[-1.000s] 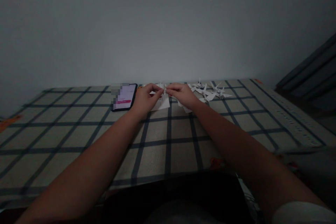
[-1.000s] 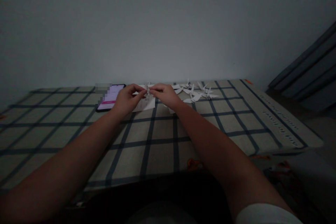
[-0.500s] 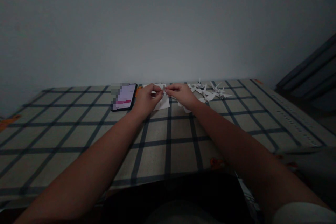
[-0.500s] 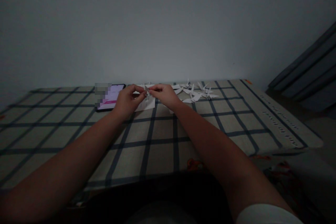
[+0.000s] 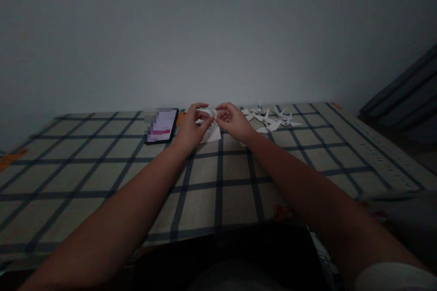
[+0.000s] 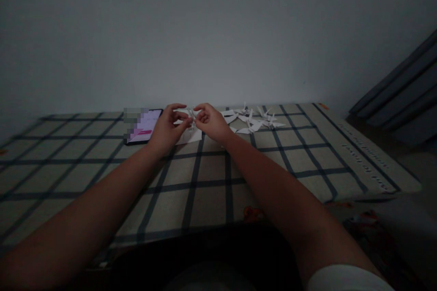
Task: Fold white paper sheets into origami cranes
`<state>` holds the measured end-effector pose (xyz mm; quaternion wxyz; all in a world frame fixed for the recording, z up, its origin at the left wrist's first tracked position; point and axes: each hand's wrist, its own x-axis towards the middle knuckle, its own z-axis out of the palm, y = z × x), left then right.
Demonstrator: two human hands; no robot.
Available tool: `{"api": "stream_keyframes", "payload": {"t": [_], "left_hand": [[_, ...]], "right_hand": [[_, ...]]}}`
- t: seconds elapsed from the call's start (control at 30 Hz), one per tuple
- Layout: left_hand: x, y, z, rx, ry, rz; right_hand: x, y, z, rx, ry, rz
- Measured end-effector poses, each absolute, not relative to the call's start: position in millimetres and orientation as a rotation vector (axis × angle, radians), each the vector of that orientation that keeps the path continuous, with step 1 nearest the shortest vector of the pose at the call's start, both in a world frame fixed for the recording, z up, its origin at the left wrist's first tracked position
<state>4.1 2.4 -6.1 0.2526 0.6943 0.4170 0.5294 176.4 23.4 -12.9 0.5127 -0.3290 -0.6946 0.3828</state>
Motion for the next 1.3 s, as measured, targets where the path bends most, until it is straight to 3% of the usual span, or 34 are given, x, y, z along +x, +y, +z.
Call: {"api": "stream_keyframes", "payload": {"t": [0.93,1.3], "left_hand": [[4.6,5.4,-8.7,1.889,1.088,1.532],[4.5,5.5,-10.0,1.934,1.002,1.548]], "right_hand": [[180.1,22.6,-11.3,-0.896,-1.764,0.799],[179.4,22.7,-13.8,-0.801,-1.729,0.985]]}}
